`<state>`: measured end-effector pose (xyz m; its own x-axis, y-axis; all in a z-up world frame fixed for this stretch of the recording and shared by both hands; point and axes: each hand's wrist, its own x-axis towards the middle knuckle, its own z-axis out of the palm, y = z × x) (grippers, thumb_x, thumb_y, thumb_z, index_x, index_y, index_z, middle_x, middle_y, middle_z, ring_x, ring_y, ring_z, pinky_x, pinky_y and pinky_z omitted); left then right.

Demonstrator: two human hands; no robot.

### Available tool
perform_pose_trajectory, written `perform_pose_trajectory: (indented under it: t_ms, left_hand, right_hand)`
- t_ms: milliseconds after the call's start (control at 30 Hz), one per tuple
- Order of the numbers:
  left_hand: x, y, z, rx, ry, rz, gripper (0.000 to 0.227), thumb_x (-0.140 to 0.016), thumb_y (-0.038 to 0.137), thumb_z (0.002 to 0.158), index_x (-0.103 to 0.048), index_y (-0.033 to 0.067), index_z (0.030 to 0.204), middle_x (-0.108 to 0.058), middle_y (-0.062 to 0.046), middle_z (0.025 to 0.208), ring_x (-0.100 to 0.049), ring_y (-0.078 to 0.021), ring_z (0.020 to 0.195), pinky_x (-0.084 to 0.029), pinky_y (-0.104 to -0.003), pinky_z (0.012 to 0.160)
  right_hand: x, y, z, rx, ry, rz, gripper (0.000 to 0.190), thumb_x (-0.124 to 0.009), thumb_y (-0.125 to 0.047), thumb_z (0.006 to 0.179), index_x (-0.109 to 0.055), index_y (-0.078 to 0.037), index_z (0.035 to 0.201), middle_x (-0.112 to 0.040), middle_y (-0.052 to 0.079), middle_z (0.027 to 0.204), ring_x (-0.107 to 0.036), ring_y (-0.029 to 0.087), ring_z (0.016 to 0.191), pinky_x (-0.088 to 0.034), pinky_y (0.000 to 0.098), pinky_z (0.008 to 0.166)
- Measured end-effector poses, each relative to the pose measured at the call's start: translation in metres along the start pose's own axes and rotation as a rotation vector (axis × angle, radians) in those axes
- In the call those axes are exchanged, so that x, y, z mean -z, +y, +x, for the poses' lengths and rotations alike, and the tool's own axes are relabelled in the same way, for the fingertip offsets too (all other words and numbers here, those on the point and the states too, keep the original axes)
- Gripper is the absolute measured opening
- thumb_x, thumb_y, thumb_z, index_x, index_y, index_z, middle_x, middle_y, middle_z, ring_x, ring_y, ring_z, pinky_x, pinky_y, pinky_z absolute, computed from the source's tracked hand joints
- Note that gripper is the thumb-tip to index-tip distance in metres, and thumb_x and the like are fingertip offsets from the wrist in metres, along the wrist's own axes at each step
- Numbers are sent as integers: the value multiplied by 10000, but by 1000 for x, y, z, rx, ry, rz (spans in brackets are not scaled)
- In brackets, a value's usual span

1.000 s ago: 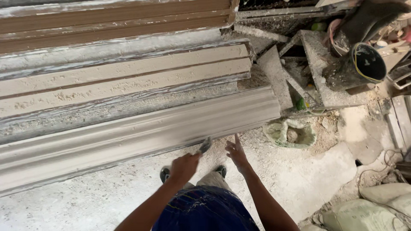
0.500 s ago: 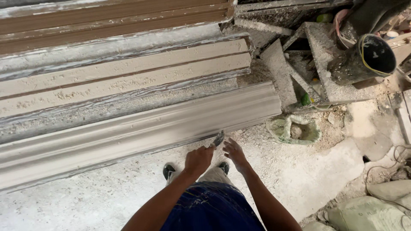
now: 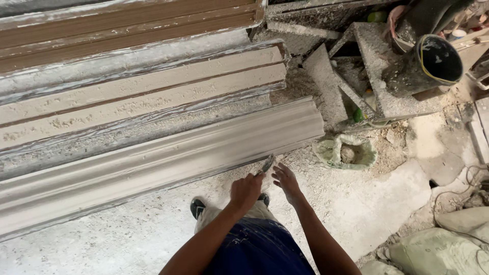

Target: The person uses a small metal scraper to smooth the surface of long white decorative moldings laid on a workbench. The person repeatedly scrapes along the length of the pieces, moving from one molding to another, and occasionally adjusts the position of the moldings.

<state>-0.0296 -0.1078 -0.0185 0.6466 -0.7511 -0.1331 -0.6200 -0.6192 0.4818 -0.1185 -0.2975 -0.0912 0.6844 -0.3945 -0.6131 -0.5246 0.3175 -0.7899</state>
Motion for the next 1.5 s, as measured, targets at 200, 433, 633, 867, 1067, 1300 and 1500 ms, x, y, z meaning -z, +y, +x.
perform_pose_trajectory:
  t_ms: [200, 433, 633, 867, 1067, 1300, 1500]
  left_hand:
    - [48, -51, -54, 115, -74, -5, 308, -511, 215, 1034, -678, 198, 1292, -723, -120, 831, -633, -171, 468, -507, -346, 362]
    - [26, 19, 4, 34, 98, -2, 292, -547, 225, 1001, -724, 222, 1232, -718, -129, 766, -654, -234, 533, -533, -410, 449]
    - [36, -5, -18, 137, -63, 40, 306, -501, 273, 1063, -679, 239, 1309, -641, -80, 649, -529, -138, 406, -450, -329, 336]
    - [-7, 49, 38, 142, -52, -84, 300, -500, 264, 1082, -688, 232, 1314, -641, -84, 691, -507, -126, 404, -406, -301, 339]
    - [10, 26, 10, 178, -69, -28, 317, -477, 246, 1066, -663, 215, 1322, -688, -90, 752, -515, -117, 383, -424, -323, 296]
    - [-27, 83, 56, 139, -34, -46, 300, -465, 264, 1103, -673, 197, 1309, -694, -98, 728, -531, -132, 423, -436, -313, 328]
    - [-1, 60, 30, 212, -81, -32, 326, -443, 251, 1072, -680, 213, 1293, -666, -90, 752, -575, -146, 416, -454, -332, 328]
  right_hand:
    - [24, -10, -9, 81, 74, -116, 612, -524, -206, 994, -363, -70, 1569, -531, 181, 1538, -574, 330, 1338, -506, 457, 1056]
    - [30, -31, -17, 80, 65, -140, 712, -504, -231, 1004, -161, -142, 1622, -371, 164, 1623, -498, 358, 1394, -490, 481, 1083]
    - [54, -49, -15, 115, 96, -143, 730, -510, -242, 1004, -141, -161, 1629, -257, 148, 1672, -456, 374, 1421, -474, 503, 1094]
    - [72, -55, -10, 66, 63, -208, 679, -484, -221, 1019, -174, -155, 1620, -251, 105, 1687, -445, 364, 1431, -481, 493, 1105]
    - [99, -47, -6, 104, 34, -133, 666, -515, -219, 1013, -228, -131, 1608, -333, 104, 1657, -457, 326, 1430, -483, 483, 1090]
    - [127, -32, 4, 62, 19, -112, 651, -536, -201, 987, -293, -131, 1587, -438, 69, 1607, -550, 292, 1327, -486, 457, 1020]
    - [174, -10, 0, 23, 24, -74, 610, -530, -196, 991, -348, -102, 1565, -488, 96, 1564, -577, 289, 1307, -489, 455, 1037]
